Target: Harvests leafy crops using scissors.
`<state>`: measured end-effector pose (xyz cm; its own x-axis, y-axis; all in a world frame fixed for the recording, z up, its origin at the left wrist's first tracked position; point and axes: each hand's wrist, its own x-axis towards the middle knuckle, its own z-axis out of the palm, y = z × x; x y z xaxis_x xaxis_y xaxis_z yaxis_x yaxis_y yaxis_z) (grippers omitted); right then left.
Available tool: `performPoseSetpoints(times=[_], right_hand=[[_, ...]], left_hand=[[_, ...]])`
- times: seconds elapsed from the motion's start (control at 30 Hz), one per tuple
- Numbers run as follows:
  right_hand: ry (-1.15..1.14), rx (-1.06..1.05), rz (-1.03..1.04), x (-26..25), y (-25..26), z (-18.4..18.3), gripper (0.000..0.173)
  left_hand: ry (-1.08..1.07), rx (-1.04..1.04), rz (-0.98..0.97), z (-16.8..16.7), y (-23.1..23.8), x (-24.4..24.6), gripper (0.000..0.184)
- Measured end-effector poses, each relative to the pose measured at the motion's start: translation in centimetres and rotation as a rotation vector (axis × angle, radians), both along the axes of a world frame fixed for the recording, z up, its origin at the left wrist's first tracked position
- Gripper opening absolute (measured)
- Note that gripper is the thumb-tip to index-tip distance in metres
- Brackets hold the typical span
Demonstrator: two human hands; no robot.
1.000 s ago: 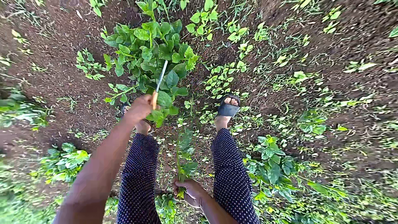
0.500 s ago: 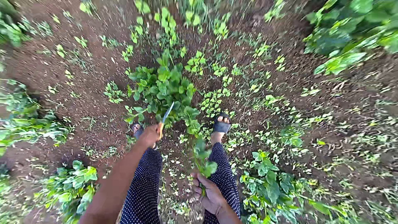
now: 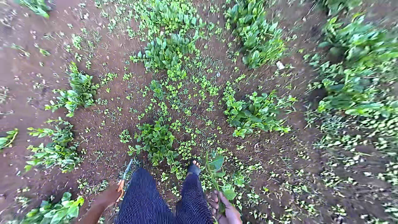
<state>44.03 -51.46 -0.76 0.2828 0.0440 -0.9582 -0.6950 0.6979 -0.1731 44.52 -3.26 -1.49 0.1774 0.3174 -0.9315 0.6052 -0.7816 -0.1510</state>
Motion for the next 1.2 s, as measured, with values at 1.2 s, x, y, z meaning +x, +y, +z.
performPoseSetpoints(times=[1.2], right_hand=[[-0.625,0.040,-0.164,72.1,-0.5,15.7,0.057]], left_hand=[[0.016,-0.220,0.413,4.5,-4.1,52.2,0.046]])
